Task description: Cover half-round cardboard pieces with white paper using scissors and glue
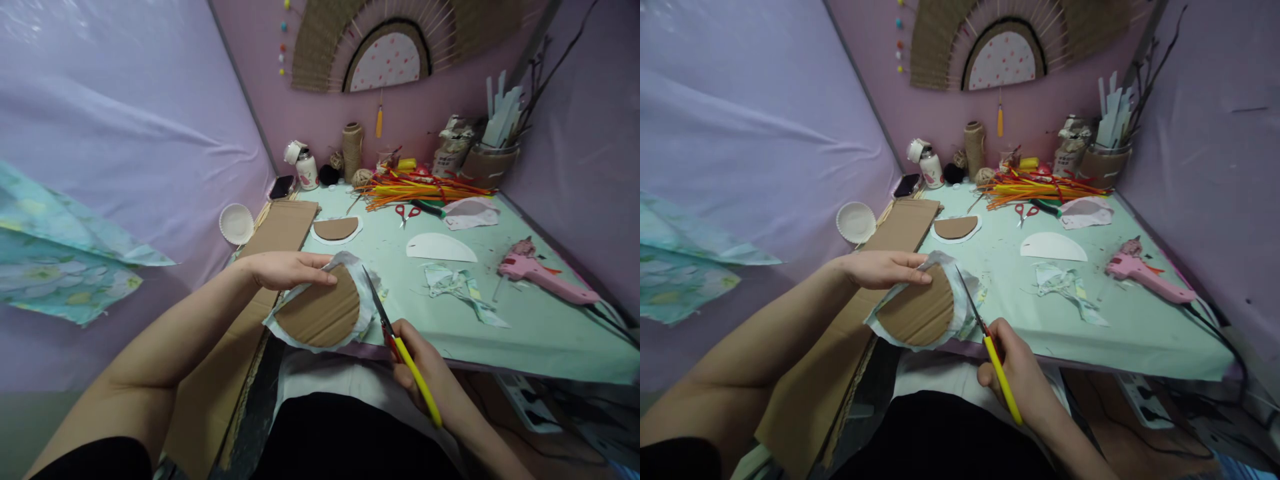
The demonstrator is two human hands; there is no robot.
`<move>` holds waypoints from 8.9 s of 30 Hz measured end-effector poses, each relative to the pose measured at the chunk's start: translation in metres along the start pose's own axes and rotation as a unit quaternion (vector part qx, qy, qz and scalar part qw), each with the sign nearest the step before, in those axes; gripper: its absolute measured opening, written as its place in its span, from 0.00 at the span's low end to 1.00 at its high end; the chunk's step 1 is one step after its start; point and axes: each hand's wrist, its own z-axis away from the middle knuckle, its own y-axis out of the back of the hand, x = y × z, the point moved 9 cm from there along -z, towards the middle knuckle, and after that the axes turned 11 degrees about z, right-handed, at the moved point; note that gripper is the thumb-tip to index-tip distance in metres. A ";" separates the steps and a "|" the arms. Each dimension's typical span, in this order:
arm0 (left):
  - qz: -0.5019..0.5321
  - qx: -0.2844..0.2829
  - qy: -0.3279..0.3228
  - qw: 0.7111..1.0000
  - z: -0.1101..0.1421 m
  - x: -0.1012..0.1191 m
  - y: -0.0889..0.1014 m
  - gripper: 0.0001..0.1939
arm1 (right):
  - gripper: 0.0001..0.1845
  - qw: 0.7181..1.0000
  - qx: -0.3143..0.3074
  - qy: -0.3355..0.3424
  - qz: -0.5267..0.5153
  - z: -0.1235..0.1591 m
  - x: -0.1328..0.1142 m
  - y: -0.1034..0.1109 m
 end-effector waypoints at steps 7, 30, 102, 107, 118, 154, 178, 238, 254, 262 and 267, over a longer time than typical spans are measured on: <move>-0.048 -0.035 -0.004 0.998 0.001 0.004 -0.006 0.21 | 0.13 1.000 -0.007 -0.001 0.012 -0.001 -0.002 0.000; -0.011 -0.043 0.034 0.998 0.005 -0.008 -0.003 0.23 | 0.15 0.999 -0.025 -0.024 0.021 0.002 0.002 -0.002; -0.133 -0.160 0.100 0.973 -0.004 -0.011 -0.014 0.22 | 0.17 0.995 -0.020 0.005 0.097 -0.007 -0.022 0.017; -0.158 -0.110 0.101 0.976 -0.006 0.032 0.004 0.19 | 0.23 0.988 0.015 0.060 0.143 -0.032 -0.052 0.049; -0.186 -0.053 0.063 0.979 -0.019 0.129 0.033 0.23 | 0.29 0.961 0.116 0.107 0.226 -0.069 -0.109 0.124; 0.325 0.087 -0.414 0.846 -0.075 0.077 0.019 0.24 | 0.26 0.795 0.376 0.102 -0.465 -0.100 -0.053 0.102; 0.410 0.243 -0.270 0.837 -0.012 -0.017 0.045 0.26 | 0.14 0.954 0.228 0.061 -0.184 -0.080 -0.057 0.047; 0.413 0.235 -0.331 0.815 0.031 0.009 0.049 0.28 | 0.35 0.997 -0.024 0.061 -0.048 -0.031 -0.041 -0.011; 0.417 0.236 -0.323 0.816 0.032 0.008 0.048 0.28 | 0.41 0.992 -0.036 0.122 -0.017 -0.025 -0.044 -0.014; 0.403 0.219 -0.325 0.827 0.030 0.008 0.049 0.27 | 0.38 0.993 -0.025 0.112 -0.030 -0.026 -0.038 -0.013; 0.408 0.228 -0.314 0.826 0.030 0.004 0.050 0.25 | 0.38 0.994 -0.022 0.102 -0.028 -0.027 -0.034 -0.013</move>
